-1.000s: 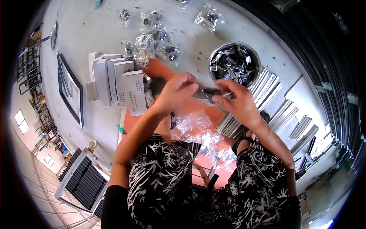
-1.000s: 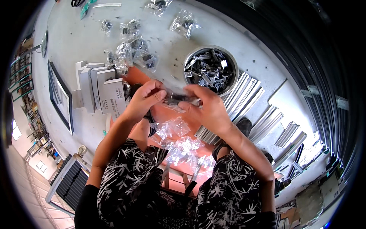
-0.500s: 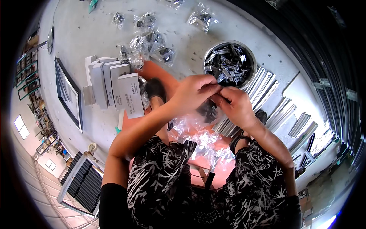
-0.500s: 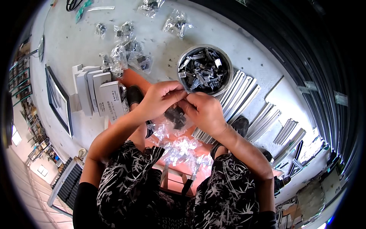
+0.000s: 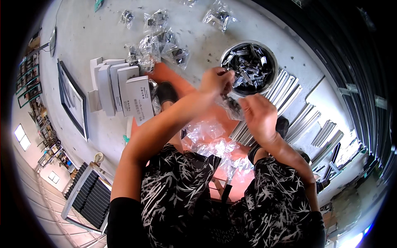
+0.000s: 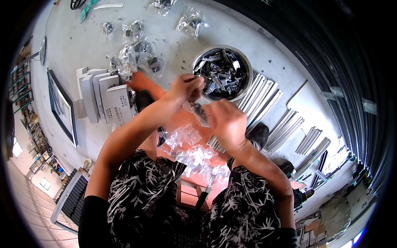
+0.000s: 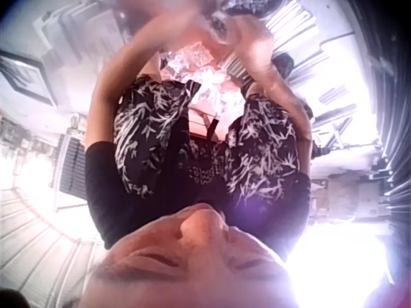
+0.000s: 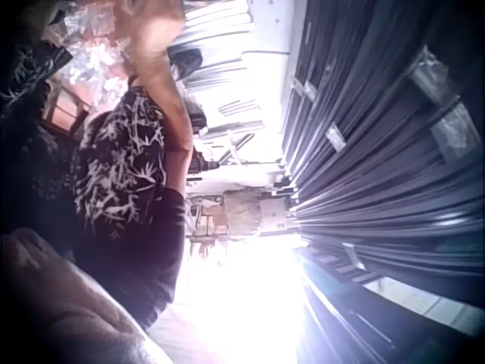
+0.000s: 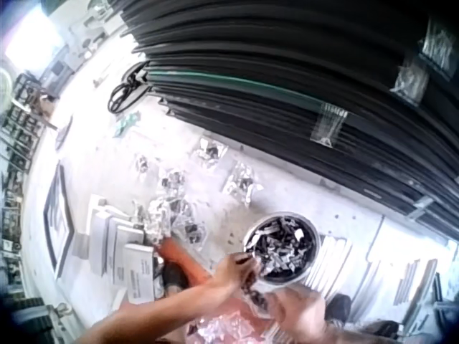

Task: The person unpacks metal brackets from plastic bags, places them in a bowl, and inserts the metal brackets into the corners of stacked metal frames by hand.

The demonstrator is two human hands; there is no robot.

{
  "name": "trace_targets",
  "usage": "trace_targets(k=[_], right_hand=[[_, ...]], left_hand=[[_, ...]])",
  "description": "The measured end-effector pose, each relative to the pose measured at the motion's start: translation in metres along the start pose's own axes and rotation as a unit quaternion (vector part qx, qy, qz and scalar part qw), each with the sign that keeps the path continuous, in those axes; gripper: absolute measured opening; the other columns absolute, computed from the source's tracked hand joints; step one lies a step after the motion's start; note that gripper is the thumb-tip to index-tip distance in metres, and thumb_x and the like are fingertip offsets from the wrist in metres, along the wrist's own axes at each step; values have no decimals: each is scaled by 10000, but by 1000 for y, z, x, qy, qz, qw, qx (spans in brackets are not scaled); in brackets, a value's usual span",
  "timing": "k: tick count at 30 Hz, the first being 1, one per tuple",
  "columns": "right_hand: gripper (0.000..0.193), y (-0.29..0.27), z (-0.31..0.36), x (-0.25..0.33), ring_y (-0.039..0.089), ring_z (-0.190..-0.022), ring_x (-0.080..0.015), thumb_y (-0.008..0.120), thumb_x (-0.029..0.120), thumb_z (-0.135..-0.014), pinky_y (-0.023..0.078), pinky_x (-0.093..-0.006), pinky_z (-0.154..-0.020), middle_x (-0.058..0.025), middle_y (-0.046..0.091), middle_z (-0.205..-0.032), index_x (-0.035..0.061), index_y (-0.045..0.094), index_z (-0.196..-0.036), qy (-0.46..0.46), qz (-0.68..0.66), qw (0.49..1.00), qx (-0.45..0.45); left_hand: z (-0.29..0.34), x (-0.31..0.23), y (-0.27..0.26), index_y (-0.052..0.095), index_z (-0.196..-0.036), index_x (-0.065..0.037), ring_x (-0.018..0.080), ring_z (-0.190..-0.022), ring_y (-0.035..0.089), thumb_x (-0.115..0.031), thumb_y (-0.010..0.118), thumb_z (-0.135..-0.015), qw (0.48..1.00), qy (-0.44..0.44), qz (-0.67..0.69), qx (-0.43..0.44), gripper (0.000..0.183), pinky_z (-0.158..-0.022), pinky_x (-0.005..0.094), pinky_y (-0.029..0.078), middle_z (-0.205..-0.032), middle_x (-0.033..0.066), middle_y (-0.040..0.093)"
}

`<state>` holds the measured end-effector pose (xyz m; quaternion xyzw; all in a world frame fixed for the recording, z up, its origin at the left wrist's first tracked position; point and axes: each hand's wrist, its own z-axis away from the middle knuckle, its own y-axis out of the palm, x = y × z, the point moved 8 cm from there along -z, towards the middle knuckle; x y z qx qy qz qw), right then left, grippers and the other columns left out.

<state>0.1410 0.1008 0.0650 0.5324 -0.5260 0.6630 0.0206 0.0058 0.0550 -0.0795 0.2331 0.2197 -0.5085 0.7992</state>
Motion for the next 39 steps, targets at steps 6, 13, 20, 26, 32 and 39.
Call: trace_targets(k=[6, 13, 20, 26, 32, 39], right_hand=[[210, -13, 9, -80, 419, -548, -89, 652, 162, -941, 374, -258, -507, -16, 489, -591, -14, 628, -829, 265, -188, 945, -27], [244, 43, 32, -124, 455, -475, -59, 725, 362, -869, 319, -205, -417, 59, 560, -658, 130, 668, -920, 588, -468, 660, 20], [253, 42, 38, -130, 664, -672, -118, 685, 300, -897, 496, -223, -533, -28, 691, -837, 60, 638, -962, 630, -533, 565, 3], [259, 37, 44, -124, 489, -554, -86, 656, 364, -919, 285, -154, -372, -15, 601, -744, 110, 603, -917, 633, -581, 506, 75], [217, 30, 48, -123, 460, -568, -94, 620, 280, -946, 290, -180, -396, -32, 528, -702, 65, 594, -939, 602, -539, 582, 92], [236, 7, 31, -95, 516, -571, -94, 607, 226, -959, 395, -206, -474, -29, 603, -730, 35, 620, -1096, 549, -497, 671, 45]], left_hand=[[-4, -1, -23, 613, -972, -76, 119, -654, 576, -342, 601, -958, 993, -37, -19, -110, 266, -619, 270, 502, -799, 5, 618], [17, 0, -23, 620, -962, -101, 110, -576, 541, -458, 642, -918, 995, -71, 71, -3, 360, -501, 257, 420, -700, -10, 560], [34, -31, 27, 465, -689, -153, 99, -513, 474, -522, 702, -853, 980, -97, 67, 159, 469, -456, 243, 363, -618, -33, 461], [15, -8, 22, 594, -803, -96, 120, -536, 542, -271, 702, -862, 982, -131, 99, 93, 214, -439, 257, 384, -649, -23, 498], [8, -14, 19, 600, -1048, -99, 108, -603, 582, -321, 648, -885, 996, -62, 37, 52, 280, -491, 254, 439, -740, -6, 569], [16, -26, 18, 577, -1140, -83, 149, -797, 631, -319, 680, -898, 998, -24, -6, 61, 353, -672, 303, 524, -964, 34, 636]])
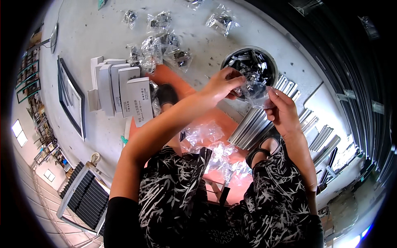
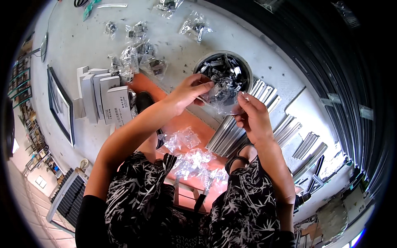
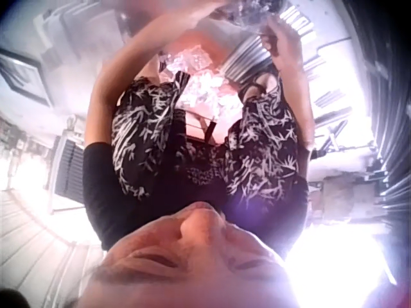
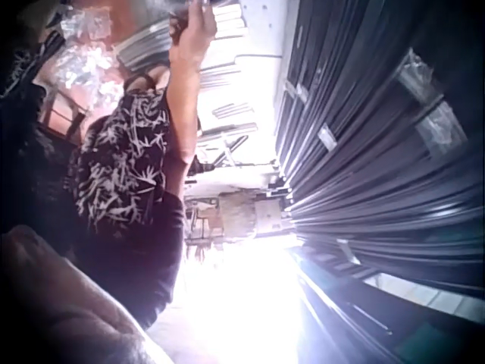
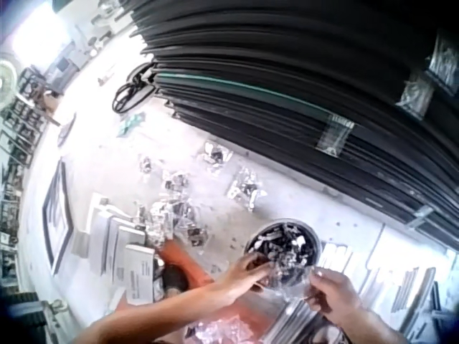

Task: The person unpacks metal brackets from plastic bags, places them in a bowl, and inserts the metal brackets into the corners of stacked metal frames by hand.

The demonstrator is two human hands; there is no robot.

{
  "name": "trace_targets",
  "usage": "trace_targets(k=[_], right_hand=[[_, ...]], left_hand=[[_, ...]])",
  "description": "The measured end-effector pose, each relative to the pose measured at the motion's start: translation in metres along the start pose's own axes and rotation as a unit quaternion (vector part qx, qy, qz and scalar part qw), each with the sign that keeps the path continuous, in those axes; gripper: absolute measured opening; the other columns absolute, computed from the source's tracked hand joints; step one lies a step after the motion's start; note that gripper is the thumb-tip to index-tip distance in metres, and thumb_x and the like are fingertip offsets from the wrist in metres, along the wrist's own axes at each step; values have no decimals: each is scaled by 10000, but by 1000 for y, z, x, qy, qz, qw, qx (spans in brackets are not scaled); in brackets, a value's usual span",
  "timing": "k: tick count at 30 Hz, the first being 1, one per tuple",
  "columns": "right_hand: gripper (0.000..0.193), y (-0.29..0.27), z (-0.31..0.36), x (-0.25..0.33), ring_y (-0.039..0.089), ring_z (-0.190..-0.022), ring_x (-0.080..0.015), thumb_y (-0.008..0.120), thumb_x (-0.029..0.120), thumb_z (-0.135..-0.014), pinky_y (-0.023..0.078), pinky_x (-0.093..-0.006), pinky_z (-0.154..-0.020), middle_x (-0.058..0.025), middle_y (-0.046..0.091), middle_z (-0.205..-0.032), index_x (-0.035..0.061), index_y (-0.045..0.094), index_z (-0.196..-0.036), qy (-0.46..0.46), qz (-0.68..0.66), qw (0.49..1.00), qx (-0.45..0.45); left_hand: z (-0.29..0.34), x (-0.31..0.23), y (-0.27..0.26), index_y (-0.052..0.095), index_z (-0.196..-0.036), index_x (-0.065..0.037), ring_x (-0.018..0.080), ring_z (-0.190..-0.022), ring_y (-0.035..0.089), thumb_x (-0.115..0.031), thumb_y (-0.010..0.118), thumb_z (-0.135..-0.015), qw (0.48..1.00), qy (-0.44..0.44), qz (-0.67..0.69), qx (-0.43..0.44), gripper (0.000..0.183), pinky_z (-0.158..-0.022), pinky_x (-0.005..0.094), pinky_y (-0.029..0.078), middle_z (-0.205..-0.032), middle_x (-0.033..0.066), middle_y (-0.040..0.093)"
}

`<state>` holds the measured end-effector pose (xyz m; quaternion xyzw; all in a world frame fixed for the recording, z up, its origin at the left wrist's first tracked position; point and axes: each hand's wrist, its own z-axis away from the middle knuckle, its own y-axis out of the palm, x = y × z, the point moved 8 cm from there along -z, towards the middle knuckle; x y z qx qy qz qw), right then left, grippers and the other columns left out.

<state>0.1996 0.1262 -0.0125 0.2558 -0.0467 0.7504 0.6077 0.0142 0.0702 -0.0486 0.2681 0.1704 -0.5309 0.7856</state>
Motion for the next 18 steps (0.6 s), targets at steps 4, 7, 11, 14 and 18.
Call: trace_targets(k=[4, 7, 11, 14, 18], right_hand=[[274, -7, 8, -4, 526, -575, -78, 598, 211, -964, 424, -206, -495, -32, 628, -738, 33, 604, -1173, -45, 81, 996, -14], [257, 7, 8, -12, 550, -594, -66, 559, 129, -967, 473, -219, -542, -35, 642, -756, 43, 596, -1206, -88, 188, 978, 39], [292, 7, 14, -58, 614, -664, -111, 630, 127, -869, 505, -271, -620, -73, 670, -815, 29, 629, -1144, -84, 375, 901, 199], [303, 24, 22, -81, 661, -710, -171, 653, 165, -856, 522, -308, -664, -103, 688, -839, 29, 633, -1126, -131, 437, 843, 285], [281, 13, 12, -58, 688, -765, -239, 670, 191, -850, 535, -344, -695, -112, 694, -844, 43, 643, -1087, -166, 493, 844, 131]], left_hand=[[-2, 7, 3, 576, -1139, -63, 146, -874, 625, -253, 707, -888, 999, 21, 4, 48, 340, -742, 310, 525, -988, 39, 645], [12, 11, -9, 582, -1084, -47, 132, -886, 616, -175, 699, -886, 996, 29, 4, 87, 263, -773, 292, 511, -983, 36, 642], [35, 33, 13, 596, -930, -37, 154, -834, 618, -100, 652, -852, 905, 151, -301, 261, 115, -762, 288, 482, -900, 37, 643], [51, 96, 4, 617, -915, -42, 286, -867, 630, -115, 643, -819, 783, 129, -515, 323, 123, -771, 370, 487, -940, 105, 647], [70, 85, -16, 637, -948, -69, 311, -919, 622, -117, 644, -809, 754, 172, -613, 162, 148, -766, 399, 486, -961, 100, 653]])
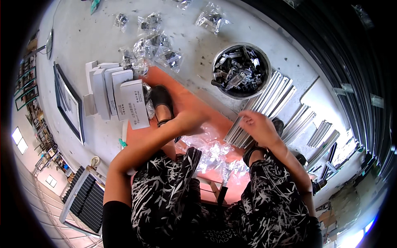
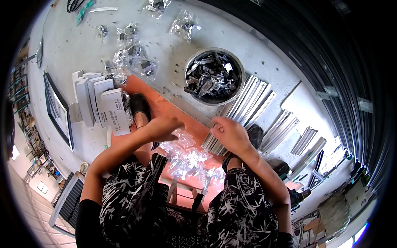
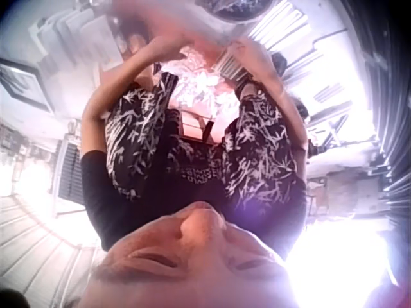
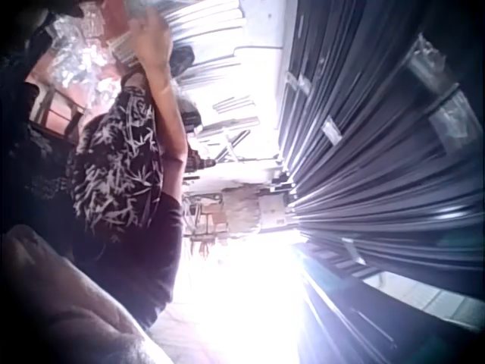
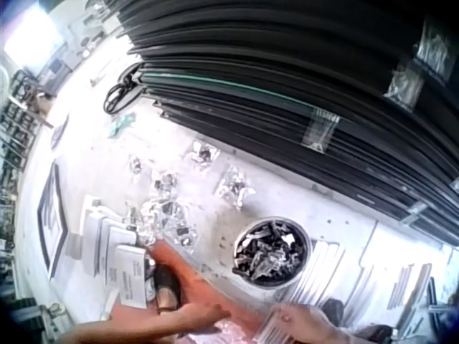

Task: The person unpacks metal brackets from plastic bags, places them in a bowl, and inserts the metal brackets into the corners of stacked metal frames by hand.

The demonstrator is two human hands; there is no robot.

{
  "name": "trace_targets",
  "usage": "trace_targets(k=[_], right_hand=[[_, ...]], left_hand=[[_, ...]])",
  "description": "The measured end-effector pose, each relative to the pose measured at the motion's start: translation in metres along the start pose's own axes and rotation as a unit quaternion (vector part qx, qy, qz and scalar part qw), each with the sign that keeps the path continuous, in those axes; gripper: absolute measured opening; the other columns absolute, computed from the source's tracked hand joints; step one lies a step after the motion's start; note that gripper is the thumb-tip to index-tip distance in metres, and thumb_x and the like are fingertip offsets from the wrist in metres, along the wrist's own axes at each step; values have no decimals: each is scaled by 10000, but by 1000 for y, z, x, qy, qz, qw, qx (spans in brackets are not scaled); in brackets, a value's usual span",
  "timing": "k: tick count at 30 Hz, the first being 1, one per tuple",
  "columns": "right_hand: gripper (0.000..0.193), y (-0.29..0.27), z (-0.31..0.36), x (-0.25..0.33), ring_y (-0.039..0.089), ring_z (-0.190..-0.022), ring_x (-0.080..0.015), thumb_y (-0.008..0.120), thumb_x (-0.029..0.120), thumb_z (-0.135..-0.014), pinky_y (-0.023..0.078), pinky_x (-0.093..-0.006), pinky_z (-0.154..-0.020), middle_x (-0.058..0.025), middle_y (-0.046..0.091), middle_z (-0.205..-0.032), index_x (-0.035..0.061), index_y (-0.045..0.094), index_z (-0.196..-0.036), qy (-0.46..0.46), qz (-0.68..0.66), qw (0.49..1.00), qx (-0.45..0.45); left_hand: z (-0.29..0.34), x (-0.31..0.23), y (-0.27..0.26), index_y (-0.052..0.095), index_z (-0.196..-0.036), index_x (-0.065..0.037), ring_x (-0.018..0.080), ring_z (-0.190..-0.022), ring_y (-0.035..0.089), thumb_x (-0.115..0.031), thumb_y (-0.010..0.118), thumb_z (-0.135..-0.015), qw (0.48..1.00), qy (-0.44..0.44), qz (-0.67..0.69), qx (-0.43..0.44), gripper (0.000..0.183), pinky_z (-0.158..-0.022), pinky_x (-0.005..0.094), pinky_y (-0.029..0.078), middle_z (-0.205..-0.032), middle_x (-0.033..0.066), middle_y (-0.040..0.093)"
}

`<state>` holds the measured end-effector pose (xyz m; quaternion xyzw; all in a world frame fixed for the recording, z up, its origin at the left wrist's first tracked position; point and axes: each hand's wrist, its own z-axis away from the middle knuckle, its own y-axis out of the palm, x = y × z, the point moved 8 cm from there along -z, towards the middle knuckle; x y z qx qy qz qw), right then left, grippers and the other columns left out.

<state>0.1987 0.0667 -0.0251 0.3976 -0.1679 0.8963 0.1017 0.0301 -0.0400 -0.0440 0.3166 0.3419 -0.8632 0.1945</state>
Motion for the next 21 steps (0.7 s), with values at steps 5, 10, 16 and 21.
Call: trace_targets(k=[5, 10, 16, 21], right_hand=[[218, -46, -21, 22, 672, -741, -257, 661, 130, -839, 529, -349, -655, -110, 672, -840, 75, 653, -1049, -63, 23, 982, -178], [243, -69, -32, 51, 657, -746, -257, 662, 83, -831, 522, -344, -651, -100, 646, -896, 75, 654, -1073, -116, 115, 961, -223], [296, -29, -56, 91, 586, -1067, -248, 643, 47, -787, 495, -371, -856, -64, 615, -1121, 93, 658, -1079, -233, 288, 906, -205], [249, -13, -68, 96, 467, -1275, -250, 595, 95, -794, 325, -449, -1095, -63, 567, -1300, 112, 664, -1033, -311, 434, 819, -210]], left_hand=[[26, -108, -147, 629, -1016, -79, 266, -812, 616, -94, 623, -851, 962, 95, 239, -93, 165, -720, 373, 492, -853, 99, 615], [81, -214, -191, 682, -1048, -46, 199, -672, 591, -115, 587, -925, 740, 385, 552, 0, 169, -599, 336, 464, -846, 81, 637], [106, -234, -188, 406, -725, -33, 308, -411, 388, -196, 426, -931, 433, 392, 811, -24, 264, -414, 398, 300, -578, 113, 401], [111, -227, -186, 345, -648, -33, 343, -386, 358, -192, 409, -898, 431, 427, 794, -34, 303, -395, 414, 266, -538, 135, 372]])
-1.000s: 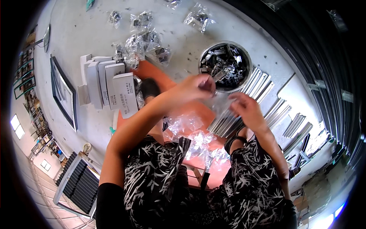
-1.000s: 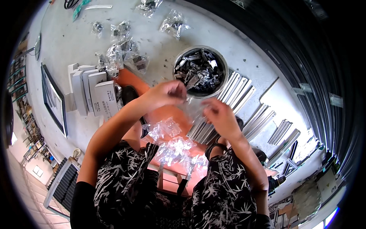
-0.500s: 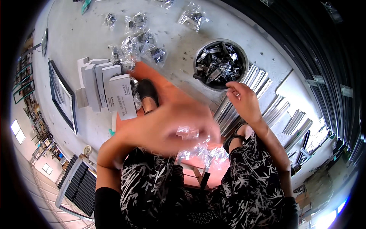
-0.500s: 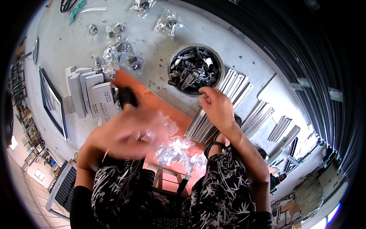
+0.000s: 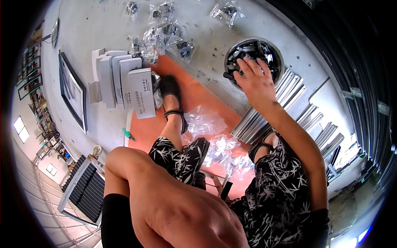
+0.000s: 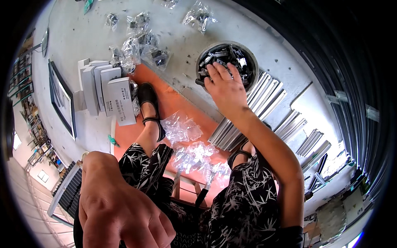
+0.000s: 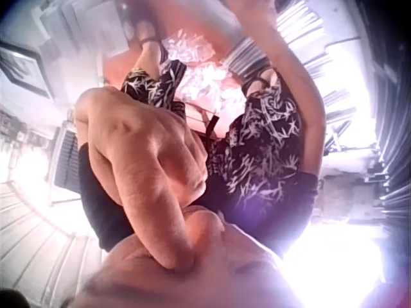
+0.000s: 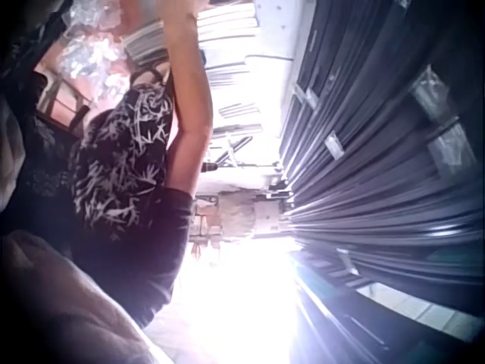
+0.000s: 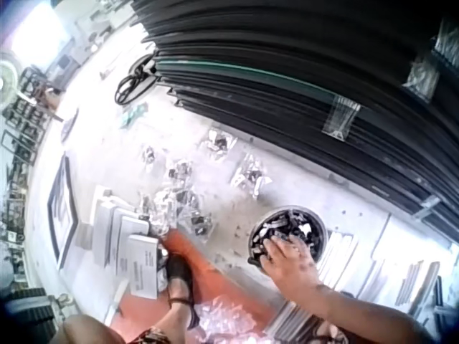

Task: The person unpacks metal brackets from plastic bags, places them in a bowl, and inserts the metal brackets into the corners of stacked metal frames by hand.

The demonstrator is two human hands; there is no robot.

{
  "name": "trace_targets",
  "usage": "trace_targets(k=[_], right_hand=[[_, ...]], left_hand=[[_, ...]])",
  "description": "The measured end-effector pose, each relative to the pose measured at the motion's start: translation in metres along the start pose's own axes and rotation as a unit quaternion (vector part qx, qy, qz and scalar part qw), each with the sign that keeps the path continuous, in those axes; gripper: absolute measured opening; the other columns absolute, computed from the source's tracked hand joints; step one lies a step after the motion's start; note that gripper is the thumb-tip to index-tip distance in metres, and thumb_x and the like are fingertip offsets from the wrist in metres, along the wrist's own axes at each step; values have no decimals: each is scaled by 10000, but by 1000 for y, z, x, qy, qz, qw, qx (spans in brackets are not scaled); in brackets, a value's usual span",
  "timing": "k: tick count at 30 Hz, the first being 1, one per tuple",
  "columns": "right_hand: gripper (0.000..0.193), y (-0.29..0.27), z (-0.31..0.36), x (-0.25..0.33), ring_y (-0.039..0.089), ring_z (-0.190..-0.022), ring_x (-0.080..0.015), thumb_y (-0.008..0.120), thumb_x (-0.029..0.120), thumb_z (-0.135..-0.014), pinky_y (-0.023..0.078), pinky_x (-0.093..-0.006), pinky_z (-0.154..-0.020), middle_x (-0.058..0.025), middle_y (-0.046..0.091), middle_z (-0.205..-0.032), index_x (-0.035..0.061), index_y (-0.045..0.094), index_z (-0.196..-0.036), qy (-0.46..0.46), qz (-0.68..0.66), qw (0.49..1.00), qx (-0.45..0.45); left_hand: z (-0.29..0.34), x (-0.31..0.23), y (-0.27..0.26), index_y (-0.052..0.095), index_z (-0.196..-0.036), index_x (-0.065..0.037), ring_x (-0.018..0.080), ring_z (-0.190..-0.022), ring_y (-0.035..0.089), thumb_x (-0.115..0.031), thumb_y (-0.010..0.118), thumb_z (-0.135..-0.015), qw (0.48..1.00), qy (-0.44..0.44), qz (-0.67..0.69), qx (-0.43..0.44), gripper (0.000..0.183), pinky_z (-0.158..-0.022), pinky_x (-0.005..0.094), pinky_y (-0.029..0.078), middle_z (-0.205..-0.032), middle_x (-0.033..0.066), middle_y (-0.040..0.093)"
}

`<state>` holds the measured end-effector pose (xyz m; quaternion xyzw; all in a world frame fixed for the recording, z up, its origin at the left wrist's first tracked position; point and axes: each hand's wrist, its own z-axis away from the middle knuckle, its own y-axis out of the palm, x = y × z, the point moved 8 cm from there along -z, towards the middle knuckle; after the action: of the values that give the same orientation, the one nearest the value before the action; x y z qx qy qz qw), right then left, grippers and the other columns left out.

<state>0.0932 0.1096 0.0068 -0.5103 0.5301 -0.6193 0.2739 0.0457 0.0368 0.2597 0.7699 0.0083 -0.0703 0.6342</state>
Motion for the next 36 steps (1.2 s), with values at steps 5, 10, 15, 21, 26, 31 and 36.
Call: trace_targets(k=[5, 10, 15, 21, 26, 31, 36], right_hand=[[264, 7, 13, -29, 448, -1304, -268, 577, 99, -815, 352, -455, -1084, -73, 556, -1326, 138, 664, -1062, 33, 19, 999, 0], [327, -14, 27, -62, 508, -1224, -286, 632, 58, -777, 498, -384, -937, -78, 573, -1278, 133, 669, -1093, 125, 42, 990, -56], [294, -25, 35, -62, 606, -1000, -268, 652, 34, -757, 542, -357, -825, -60, 613, -1101, 97, 661, -1044, 153, 13, 984, -95], [228, -25, 37, -38, 628, -952, -279, 680, 41, -780, 534, -361, -816, -65, 647, -1072, 79, 686, -1004, 126, -72, 983, -111], [249, -42, 63, -78, 658, -888, -269, 667, 48, -826, 551, -352, -748, -68, 677, -1033, 76, 679, -1073, 241, -100, 951, -168], [305, -9, 114, -128, 692, -847, -205, 681, 91, -848, 548, -326, -707, -121, 690, -1012, 31, 635, -1143, 415, -291, 850, -142], [499, 57, 129, -133, 693, -797, -204, 710, 113, -844, 555, -313, -708, -153, 689, -952, -11, 493, -1276, 464, -444, 764, -64]], left_hand=[[8, -1, 4, 417, -680, -11, 341, -438, 418, -114, 475, -861, 995, -21, -30, 88, 216, -429, 417, 301, -582, 146, 425], [8, -4, 11, 692, -1102, 31, 187, -583, 566, -74, 540, -955, 993, 13, -89, 76, 236, -519, 324, 423, -733, 53, 584], [3, -1, 7, 687, -1121, 28, 206, -589, 560, -49, 525, -946, 997, -68, -15, 41, 251, -531, 339, 424, -753, 75, 607], [16, -5, 10, 662, -1187, 9, 240, -590, 559, -118, 588, -922, 972, -63, -93, 209, 302, -541, 388, 415, -768, 83, 620], [12, -2, -9, 637, -973, 59, 241, -711, 590, -232, 488, -983, 938, -220, -163, 212, 327, -704, 393, 447, -785, 101, 584], [15, 1, -132, 637, -1058, -41, 83, -681, 574, -117, 551, -944, 710, -322, -611, -137, 162, -609, 253, 468, -823, 23, 649], [57, -38, -274, 579, -1103, -18, 121, -868, 611, -115, 588, -922, 563, -255, -742, -261, 206, -802, 262, 482, -944, 52, 644]])
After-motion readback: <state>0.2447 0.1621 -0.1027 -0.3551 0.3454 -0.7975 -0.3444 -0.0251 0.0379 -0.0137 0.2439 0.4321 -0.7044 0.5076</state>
